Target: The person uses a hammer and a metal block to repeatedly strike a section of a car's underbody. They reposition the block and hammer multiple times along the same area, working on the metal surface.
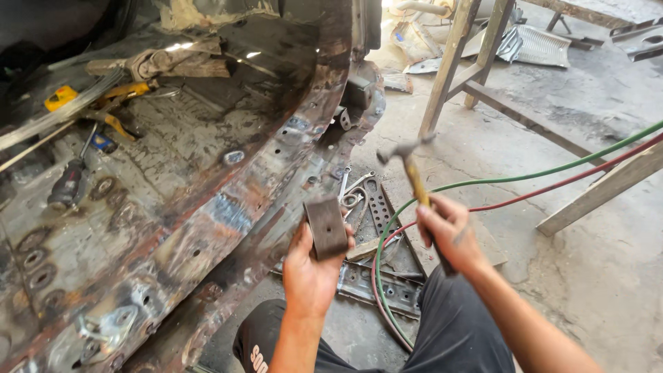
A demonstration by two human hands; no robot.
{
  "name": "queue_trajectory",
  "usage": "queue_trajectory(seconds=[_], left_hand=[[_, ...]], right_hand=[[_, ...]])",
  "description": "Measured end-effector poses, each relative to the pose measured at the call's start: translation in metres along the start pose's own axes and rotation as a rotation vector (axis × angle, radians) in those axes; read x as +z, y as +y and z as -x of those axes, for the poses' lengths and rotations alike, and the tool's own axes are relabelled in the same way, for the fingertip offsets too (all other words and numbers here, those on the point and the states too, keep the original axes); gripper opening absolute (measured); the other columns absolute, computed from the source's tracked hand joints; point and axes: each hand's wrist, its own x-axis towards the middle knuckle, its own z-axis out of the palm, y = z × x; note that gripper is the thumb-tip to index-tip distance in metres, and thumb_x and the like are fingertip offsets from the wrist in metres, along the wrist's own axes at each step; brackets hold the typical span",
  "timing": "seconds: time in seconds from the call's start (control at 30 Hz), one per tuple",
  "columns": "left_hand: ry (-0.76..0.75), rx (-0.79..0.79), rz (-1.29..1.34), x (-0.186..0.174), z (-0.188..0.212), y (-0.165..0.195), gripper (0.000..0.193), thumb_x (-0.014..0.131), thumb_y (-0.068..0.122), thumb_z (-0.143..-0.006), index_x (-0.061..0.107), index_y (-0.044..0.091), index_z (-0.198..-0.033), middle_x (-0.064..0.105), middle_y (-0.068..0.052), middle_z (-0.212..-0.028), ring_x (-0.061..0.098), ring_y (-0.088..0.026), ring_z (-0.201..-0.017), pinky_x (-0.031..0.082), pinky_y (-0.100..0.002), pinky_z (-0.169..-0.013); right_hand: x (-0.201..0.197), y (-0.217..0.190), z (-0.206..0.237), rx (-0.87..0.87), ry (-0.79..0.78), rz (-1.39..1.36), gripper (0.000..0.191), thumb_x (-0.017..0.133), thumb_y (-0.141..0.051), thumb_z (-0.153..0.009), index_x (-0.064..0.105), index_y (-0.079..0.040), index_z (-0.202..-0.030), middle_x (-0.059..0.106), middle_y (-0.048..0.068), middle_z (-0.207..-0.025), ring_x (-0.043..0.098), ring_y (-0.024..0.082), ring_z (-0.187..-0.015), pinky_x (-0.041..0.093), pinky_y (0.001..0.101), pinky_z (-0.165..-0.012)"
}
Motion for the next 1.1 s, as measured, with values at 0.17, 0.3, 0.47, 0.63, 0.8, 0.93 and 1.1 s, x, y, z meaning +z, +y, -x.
queue_trajectory(seconds=[0.17, 0.3, 0.47, 0.63, 0.8, 0.93, 1.1], left_hand=[[0.089, -0.031, -0.146, -0.02, 0.027, -0.014, 0.048, 0.048, 0.03, -0.106, 0.05, -0.001, -0.142, 0.063, -0.025, -0.125, 0.067, -0.031, -0.097, 0.058, -0.043, -0.08], [0.177, -0.116, -0.292, -0.038, 0.047, -0.023, 0.053, 0.048, 0.032, -0.104, 0.047, 0.002, -0.147, 0.065, -0.023, -0.122, 0.068, -0.029, -0.091, 0.057, -0.042, -0.073], [0.112, -0.178, -0.554, -0.049, 0.062, -0.036, 0.057, 0.056, 0.029, -0.102, 0.05, -0.001, -0.149, 0.065, -0.019, -0.13, 0.068, -0.027, -0.1, 0.057, -0.041, -0.083], [-0.263, 0.017, -1.027, -0.036, 0.064, -0.022, 0.054, 0.066, 0.031, -0.1, 0.061, -0.003, -0.141, 0.061, -0.019, -0.137, 0.063, -0.029, -0.118, 0.051, -0.038, -0.102], [-0.423, 0.198, -1.473, 0.042, 0.044, 0.039, 0.041, 0.073, 0.017, -0.102, 0.069, 0.01, -0.142, 0.069, -0.015, -0.136, 0.072, -0.03, -0.127, 0.054, -0.04, -0.114], [-0.218, 0.272, -1.63, 0.116, 0.028, 0.09, 0.052, 0.082, 0.023, -0.085, 0.069, 0.012, -0.134, 0.067, -0.017, -0.128, 0.069, -0.033, -0.117, 0.055, -0.041, -0.104], [0.152, 0.213, -1.933, 0.168, 0.014, 0.169, 0.057, 0.083, 0.012, -0.073, 0.069, 0.012, -0.129, 0.062, -0.017, -0.13, 0.063, -0.038, -0.11, 0.049, -0.047, -0.097]], right_hand=[[0.011, 0.102, 0.046, 0.292, -0.052, -0.091, 0.021, 0.063, -0.017, -0.094, 0.065, 0.003, -0.098, 0.057, 0.001, -0.062, 0.052, 0.01, -0.045, 0.04, 0.0281, -0.04], [0.022, 0.159, 0.083, 0.596, -0.09, -0.131, 0.031, 0.066, -0.013, -0.091, 0.069, 0.002, -0.117, 0.056, 0.002, -0.061, 0.05, 0.012, -0.043, 0.04, 0.0303, -0.038], [0.026, 0.193, 0.086, 0.71, -0.265, -0.034, 0.044, 0.069, -0.008, -0.088, 0.067, 0.0, -0.132, 0.06, 0.002, -0.061, 0.051, 0.011, -0.043, 0.04, 0.0288, -0.04], [0.035, 0.208, 0.098, 0.738, -0.364, -0.123, 0.044, 0.068, -0.013, -0.086, 0.069, -0.004, -0.129, 0.056, 0.003, -0.055, 0.049, 0.012, -0.038, 0.038, 0.0302, -0.038], [0.044, 0.198, 0.122, 0.727, -0.414, 0.181, 0.036, 0.072, -0.027, -0.087, 0.08, 0.002, -0.107, 0.074, 0.005, -0.071, 0.063, 0.011, -0.064, 0.051, 0.0318, -0.058], [0.037, 0.171, 0.15, 0.823, -0.549, 0.344, 0.037, 0.07, -0.021, -0.081, 0.076, 0.001, -0.109, 0.08, 0.01, -0.083, 0.074, 0.015, -0.077, 0.059, 0.034, -0.072], [0.048, 0.114, 0.181, 1.082, -0.617, 0.147, 0.038, 0.077, -0.014, -0.09, 0.071, 0.008, -0.12, 0.063, 0.002, -0.073, 0.057, 0.009, -0.063, 0.047, 0.03, -0.057]])
